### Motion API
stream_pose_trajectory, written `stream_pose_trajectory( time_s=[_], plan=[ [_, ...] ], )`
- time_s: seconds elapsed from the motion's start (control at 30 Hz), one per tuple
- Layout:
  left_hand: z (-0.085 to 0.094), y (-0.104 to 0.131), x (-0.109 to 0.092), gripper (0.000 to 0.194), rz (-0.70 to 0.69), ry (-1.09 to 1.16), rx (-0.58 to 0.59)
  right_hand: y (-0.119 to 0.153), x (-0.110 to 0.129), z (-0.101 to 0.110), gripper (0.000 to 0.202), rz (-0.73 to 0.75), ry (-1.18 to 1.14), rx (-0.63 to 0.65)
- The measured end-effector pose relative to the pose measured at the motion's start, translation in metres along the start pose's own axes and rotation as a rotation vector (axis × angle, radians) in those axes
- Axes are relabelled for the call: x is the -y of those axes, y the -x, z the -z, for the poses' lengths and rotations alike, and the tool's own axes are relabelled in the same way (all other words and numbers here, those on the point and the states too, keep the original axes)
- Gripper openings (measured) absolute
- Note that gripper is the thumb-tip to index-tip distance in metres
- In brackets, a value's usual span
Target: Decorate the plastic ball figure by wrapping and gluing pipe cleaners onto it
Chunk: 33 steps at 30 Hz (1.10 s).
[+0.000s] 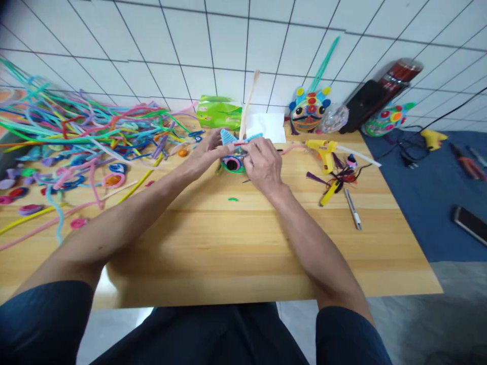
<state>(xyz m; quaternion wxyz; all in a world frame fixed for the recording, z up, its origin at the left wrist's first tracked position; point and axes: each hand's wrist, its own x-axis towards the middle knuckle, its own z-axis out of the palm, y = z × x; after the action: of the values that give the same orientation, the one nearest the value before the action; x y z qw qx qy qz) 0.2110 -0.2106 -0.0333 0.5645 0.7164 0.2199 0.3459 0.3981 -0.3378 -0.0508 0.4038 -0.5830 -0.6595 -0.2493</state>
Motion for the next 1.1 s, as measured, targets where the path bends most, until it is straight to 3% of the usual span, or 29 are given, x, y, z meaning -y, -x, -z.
stream_pose_trajectory(
  time_s=[0.1, 0.2, 0.7, 0.87, 1.1],
  plan=[
    [-0.013, -0.006, 0.000, 0.061, 0.033, 0.086, 0.075, -0.001, 0.003, 0.001, 0.035, 0.014, -0.029, 0.004],
    [-0.014, -0.005, -0.001, 0.052, 0.075, 0.106, 0.045, -0.002, 0.001, 0.004, 0.036, -0.004, -0.091, 0.006],
    [-0.019, 0.010, -0.001, 0.064, 0.159, 0.165, -0.035, -0.001, -0.008, 0.009, 0.028, -0.049, -0.185, 0.026],
    [-0.019, 0.010, 0.000, 0.062, 0.159, 0.155, -0.055, -0.006, -0.001, 0.011, 0.013, -0.207, -0.272, 0.002],
    [-0.018, 0.009, -0.002, 0.060, 0.162, 0.124, -0.064, -0.011, 0.003, 0.008, 0.011, -0.659, -0.516, 0.095]
  ],
)
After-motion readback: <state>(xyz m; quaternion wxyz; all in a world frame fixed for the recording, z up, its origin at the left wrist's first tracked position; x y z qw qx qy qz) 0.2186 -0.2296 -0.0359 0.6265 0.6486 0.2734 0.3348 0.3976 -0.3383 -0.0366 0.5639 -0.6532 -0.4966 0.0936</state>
